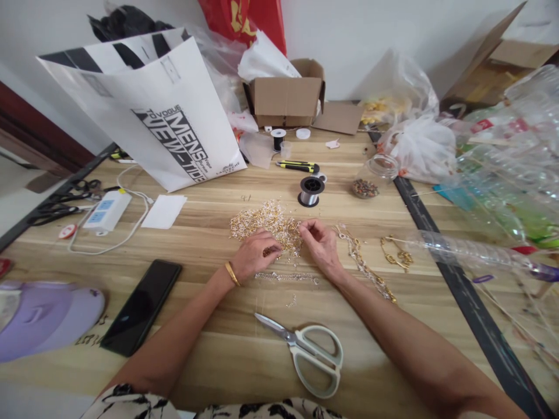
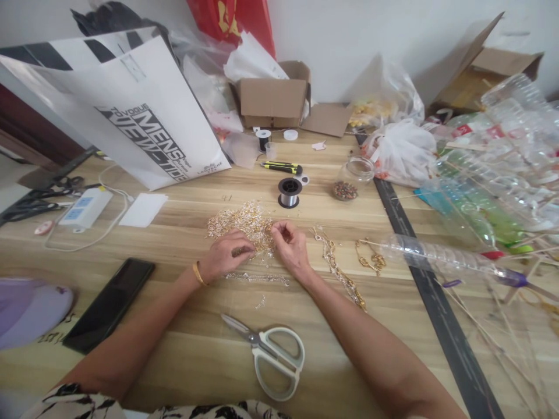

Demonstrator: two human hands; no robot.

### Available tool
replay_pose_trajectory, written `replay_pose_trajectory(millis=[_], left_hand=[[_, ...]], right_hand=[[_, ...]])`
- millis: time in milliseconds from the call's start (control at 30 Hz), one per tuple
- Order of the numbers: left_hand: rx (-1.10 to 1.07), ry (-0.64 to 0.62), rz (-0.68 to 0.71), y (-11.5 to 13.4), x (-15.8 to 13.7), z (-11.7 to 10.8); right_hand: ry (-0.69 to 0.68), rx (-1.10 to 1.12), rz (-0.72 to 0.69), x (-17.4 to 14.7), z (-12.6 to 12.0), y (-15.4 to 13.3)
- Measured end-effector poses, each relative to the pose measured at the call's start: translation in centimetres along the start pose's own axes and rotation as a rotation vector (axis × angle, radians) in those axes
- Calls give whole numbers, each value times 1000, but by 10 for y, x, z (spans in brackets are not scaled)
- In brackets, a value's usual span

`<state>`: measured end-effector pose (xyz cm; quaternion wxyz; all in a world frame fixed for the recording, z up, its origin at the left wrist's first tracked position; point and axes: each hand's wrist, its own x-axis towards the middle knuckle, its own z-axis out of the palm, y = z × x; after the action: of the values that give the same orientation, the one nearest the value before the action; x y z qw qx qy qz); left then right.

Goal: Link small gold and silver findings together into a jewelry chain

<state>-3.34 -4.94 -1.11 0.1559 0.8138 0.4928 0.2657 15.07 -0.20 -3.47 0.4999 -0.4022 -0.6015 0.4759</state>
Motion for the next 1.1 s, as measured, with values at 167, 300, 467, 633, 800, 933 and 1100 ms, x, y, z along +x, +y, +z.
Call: replay_pose_trajectory(millis=[167,300,467,633,800,933,1100], left_hand=[[53,-105,40,-5,0,-8],[60,-176,57,-8,1,-13],[64,-218,80,-5,1,-10],[11,-233,85,-3,1,-9],[-61,-158,31,-9,2,-15],[-42,-101,11,-15,2,-18],[15,-95,0,-16,1,-17]], right_hand=[[-4,-7,10,0,0,0],[-8,-16,9,-1,0,-2],[0,-53,17,-1,0,-3],[-11,-48,9,-2,0,-4],[-12,-40,32,-2,1,-5],[-15,-46,44,-2,1,-6],[-19,-69,39,-3,0,-6]])
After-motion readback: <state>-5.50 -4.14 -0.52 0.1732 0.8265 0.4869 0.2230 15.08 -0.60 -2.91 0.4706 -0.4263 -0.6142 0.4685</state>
